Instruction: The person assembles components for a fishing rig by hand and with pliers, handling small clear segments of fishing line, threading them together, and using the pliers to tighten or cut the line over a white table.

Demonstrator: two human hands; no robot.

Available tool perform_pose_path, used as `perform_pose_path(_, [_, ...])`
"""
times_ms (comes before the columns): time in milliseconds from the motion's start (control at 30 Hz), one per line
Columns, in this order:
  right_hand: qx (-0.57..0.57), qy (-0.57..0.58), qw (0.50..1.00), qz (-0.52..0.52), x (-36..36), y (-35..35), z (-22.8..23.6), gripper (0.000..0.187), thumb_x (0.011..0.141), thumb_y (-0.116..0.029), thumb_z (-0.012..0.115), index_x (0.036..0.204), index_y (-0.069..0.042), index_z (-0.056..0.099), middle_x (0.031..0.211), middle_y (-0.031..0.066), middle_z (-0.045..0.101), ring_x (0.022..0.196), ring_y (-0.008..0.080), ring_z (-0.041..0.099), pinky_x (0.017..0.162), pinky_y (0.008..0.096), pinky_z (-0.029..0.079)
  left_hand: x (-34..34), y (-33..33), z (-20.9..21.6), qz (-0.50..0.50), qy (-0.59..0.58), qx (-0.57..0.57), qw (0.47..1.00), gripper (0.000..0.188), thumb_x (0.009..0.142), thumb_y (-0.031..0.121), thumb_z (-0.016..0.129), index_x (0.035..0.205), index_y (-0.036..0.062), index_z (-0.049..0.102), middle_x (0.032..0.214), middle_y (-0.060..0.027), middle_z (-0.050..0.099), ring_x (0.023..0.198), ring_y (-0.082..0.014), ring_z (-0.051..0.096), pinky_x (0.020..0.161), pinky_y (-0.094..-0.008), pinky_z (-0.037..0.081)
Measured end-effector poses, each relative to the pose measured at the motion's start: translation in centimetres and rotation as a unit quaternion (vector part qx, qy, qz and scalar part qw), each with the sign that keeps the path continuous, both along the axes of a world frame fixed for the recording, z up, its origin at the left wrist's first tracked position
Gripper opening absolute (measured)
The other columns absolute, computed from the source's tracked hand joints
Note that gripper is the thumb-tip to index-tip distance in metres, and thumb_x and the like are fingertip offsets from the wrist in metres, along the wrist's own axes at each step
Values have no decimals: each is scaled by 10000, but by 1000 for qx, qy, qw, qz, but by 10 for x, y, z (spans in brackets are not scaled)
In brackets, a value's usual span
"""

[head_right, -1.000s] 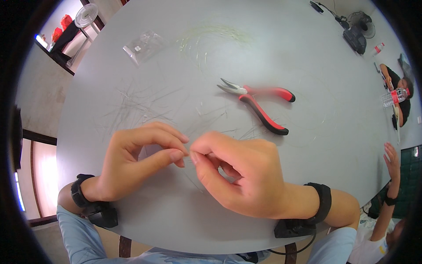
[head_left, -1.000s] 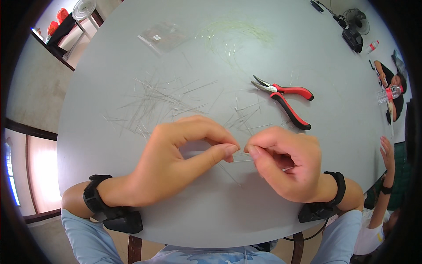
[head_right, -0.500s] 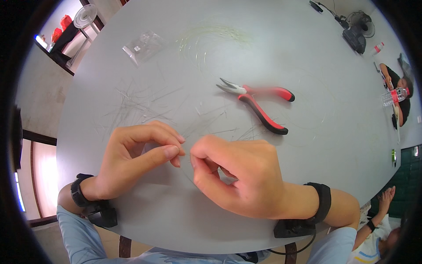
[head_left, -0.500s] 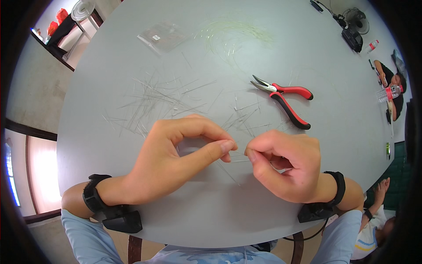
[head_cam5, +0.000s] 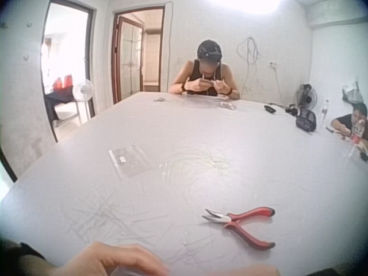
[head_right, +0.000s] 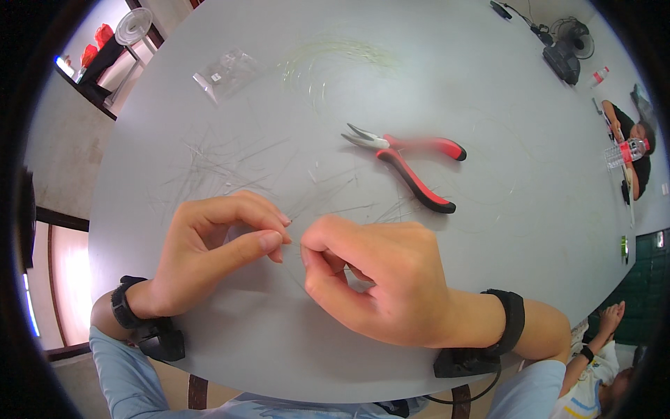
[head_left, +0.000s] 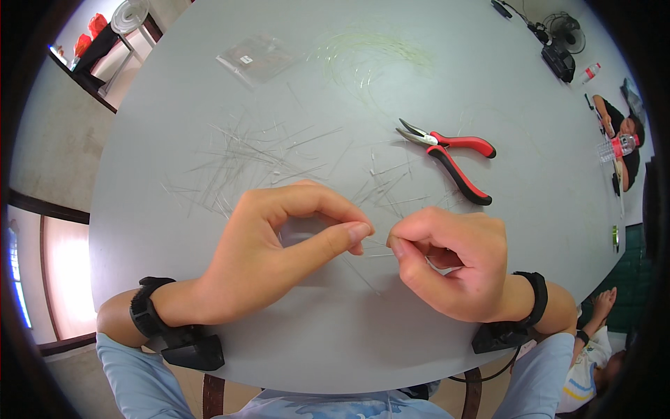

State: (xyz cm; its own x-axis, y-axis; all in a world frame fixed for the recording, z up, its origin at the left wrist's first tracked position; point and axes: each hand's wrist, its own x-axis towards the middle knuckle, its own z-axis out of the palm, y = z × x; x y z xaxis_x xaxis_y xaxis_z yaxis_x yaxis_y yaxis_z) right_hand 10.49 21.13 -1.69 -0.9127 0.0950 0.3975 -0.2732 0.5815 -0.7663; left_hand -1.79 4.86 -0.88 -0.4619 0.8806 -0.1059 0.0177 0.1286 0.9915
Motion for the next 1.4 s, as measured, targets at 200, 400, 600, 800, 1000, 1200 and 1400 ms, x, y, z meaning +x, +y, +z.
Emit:
perform_pose_path(200, [-6,-9,1000,2,0,0,0,106,702,42,593,741,-50,558,512,1,484,393,85,400,368,228,281,0,0,0,1,-10,-3,1000,83,835,10,569,875,-33,627,902,-114,604,805,-137,575,783,-286,435])
perform_pose_path(400, [-13,-9,999,32,1,3,-1,93,759,85,531,781,10,580,604,-5,538,431,-4,366,385,165,254,-1,-2,-2,-13,42,6,999,76,821,14,595,869,-23,641,922,-122,600,805,-142,582,751,-271,447])
perform_pose_path(600, [-22,-20,999,39,0,3,1,91,766,83,532,788,11,583,603,-6,539,424,0,358,386,168,252,0,-2,-2,-10,49,-1,999,71,810,19,615,864,-16,647,911,-119,606,830,-150,577,749,-271,445])
perform_pose_path(800, [-33,-14,999,2,0,-2,1,74,730,23,586,743,-47,566,518,-12,478,396,64,349,374,218,263,0,-2,-1,8,48,4,999,66,810,9,606,858,-12,647,834,-85,627,914,-164,541,799,-295,418])
perform_pose_path(1000, [-31,-19,999,2,1,-2,3,79,721,22,587,734,-52,561,508,-16,483,394,63,351,373,217,260,-1,-3,-1,7,45,-1,999,66,817,10,595,857,-21,638,857,-92,625,891,-161,549,802,-300,419])
perform_pose_path(1200, [-28,-24,999,-1,1,-2,1,77,722,18,588,730,-53,561,505,-17,485,389,62,351,370,216,260,-2,-3,-1,7,35,0,999,69,823,11,588,864,-22,632,866,-95,624,872,-160,554,803,-304,421])
perform_pose_path(1400, [-30,-25,999,2,0,-2,1,71,726,16,587,729,-50,564,506,-14,487,388,63,354,368,215,261,-1,-2,-1,7,35,4,999,67,817,2,593,866,-19,634,866,-95,622,877,-159,552,804,-302,421])
